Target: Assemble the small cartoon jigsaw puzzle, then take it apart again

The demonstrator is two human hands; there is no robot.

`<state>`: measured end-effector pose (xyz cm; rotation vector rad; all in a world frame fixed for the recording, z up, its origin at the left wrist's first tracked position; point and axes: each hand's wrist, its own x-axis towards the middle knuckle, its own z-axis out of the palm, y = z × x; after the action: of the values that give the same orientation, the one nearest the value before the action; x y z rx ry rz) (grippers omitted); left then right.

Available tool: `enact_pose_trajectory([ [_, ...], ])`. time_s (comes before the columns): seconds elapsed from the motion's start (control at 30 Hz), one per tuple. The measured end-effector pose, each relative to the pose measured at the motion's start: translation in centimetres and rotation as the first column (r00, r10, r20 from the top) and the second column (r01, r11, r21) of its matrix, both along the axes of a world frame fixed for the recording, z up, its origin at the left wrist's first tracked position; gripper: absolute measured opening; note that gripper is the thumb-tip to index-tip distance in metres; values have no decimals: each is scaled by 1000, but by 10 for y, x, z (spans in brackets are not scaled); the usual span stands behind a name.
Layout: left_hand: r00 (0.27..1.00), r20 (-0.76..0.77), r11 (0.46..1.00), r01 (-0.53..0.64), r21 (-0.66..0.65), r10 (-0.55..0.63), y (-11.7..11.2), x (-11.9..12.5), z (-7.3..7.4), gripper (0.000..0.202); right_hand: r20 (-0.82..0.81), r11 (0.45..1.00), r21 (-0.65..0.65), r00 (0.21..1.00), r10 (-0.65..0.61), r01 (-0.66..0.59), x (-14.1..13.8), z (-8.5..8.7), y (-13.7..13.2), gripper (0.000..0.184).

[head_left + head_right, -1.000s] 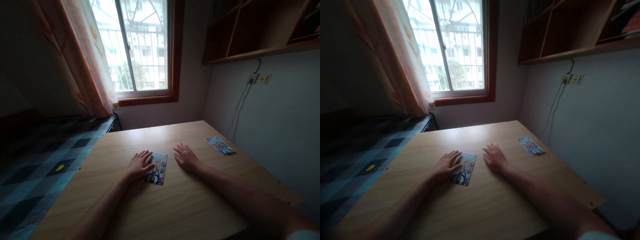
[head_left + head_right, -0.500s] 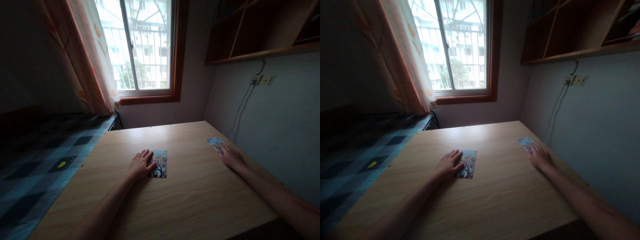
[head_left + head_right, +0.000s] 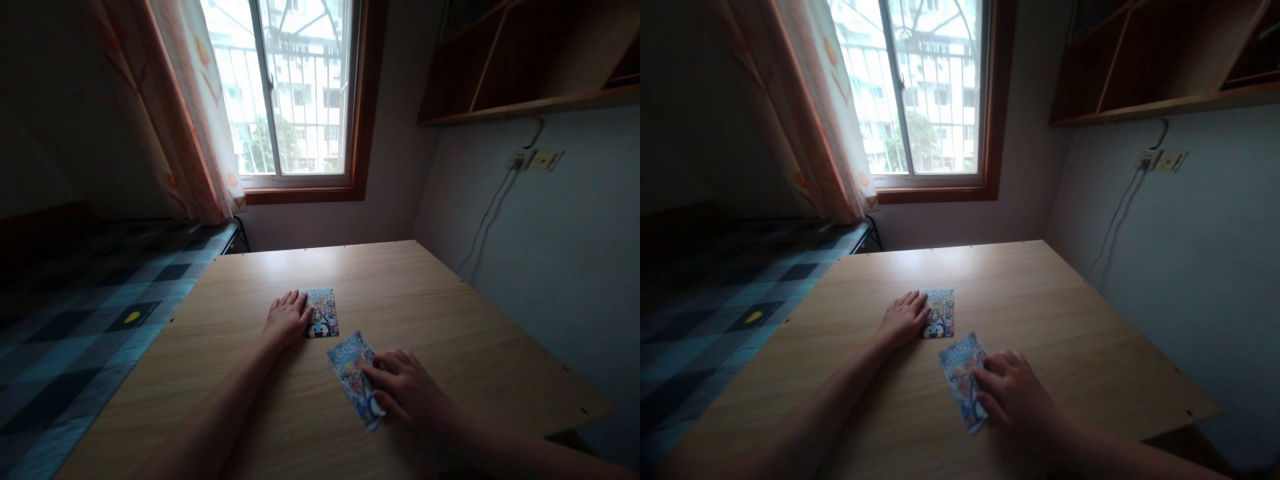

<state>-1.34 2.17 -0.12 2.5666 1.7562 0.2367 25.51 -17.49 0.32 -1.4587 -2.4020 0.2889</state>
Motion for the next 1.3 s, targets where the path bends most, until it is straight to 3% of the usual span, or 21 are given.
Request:
enact_pose_trajectory([
  [0.17,996,77,995,29,92,-36,0,-3,-2,43,40,991,-92,994,101,-97,-36,10,-7,37],
  [0.3,986,139,986,65,152,-87,0,-5,-1,36,47,984,-39,983,177,-176,-38,6,0,40],
  [0.47,980,150,980,106,168,-132,-5,-5,2,39,-45,946,-106,952,303,-306,-32,5,-5,56],
  [0.7,955,154,960,226,166,-252,-9,-4,7,39,-31,938,-62,940,341,-342,-37,4,-20,57],
  [0.97,945,158,952,264,153,-288,-12,-4,10,39,-48,933,68,933,357,-354,-32,-5,-12,54],
  [1.3,939,193,957,267,115,-285,-13,-5,13,37,-34,930,9,929,369,-368,-27,7,-7,50],
])
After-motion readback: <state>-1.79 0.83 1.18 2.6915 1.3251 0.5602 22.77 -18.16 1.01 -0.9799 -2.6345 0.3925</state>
